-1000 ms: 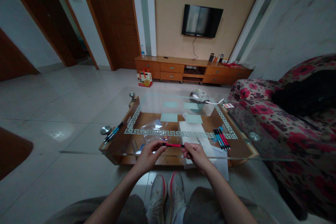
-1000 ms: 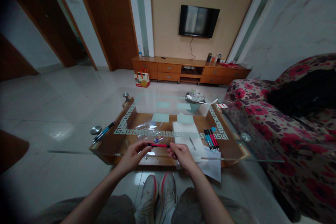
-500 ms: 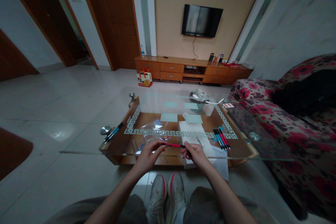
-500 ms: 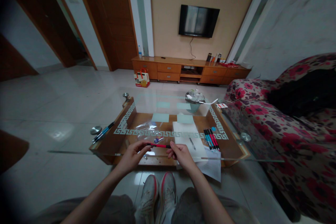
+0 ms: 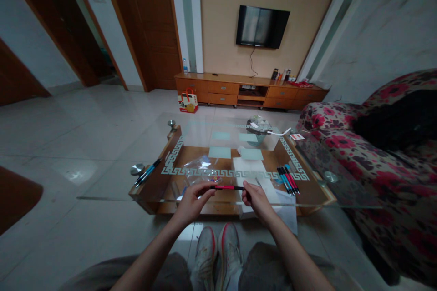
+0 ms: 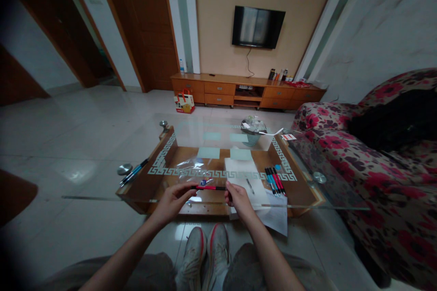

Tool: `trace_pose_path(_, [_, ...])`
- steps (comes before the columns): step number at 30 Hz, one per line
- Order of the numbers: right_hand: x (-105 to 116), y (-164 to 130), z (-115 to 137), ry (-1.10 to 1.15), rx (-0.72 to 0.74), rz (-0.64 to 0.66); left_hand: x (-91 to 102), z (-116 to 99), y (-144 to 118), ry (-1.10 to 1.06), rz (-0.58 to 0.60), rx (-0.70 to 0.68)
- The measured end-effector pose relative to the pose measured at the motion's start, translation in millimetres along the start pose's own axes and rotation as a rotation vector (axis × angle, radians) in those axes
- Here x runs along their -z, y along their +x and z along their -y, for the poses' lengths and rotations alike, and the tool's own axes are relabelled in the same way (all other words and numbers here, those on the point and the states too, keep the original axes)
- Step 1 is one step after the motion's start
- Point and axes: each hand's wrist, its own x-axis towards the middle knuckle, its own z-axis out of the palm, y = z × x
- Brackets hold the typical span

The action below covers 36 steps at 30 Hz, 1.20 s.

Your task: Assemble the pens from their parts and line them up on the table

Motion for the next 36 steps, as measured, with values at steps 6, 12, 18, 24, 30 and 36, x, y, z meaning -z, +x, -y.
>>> trace_pose_path(6, [1.6,-2.8,2.4,-0.109,0.094,0.003,0.2,0.9,0.5,0.013,-0.017,0.018])
trace_pose_path(12, [-0.4,-6.5,9.1,-0.208,0.147,0.004,1.4,0.8,1.7,0.061,-0.026,0.049])
trace_pose_path(18, [-1.8,-7.2,10.6,-0.191,0.129,0.031,1.2,0.1,2.3,0.053,-0.063,0.057])
trace_pose_path(24, [-0.3,-5.8,10.4,-0.234,0.174,0.051,1.8,1.2,3.6,0.03,-0.074,0.074])
trace_pose_path(30, [-1.1,-5.7,11.9,-0.204,0.183,0.07,1.9,2.9,3.4,-0.001,-0.09,0.127])
trace_pose_path(36, [-0.6,-7.1,12.8,-0.125,0.143,0.032,-0.1,-6.8,1.8,0.004,-0.029,0.169])
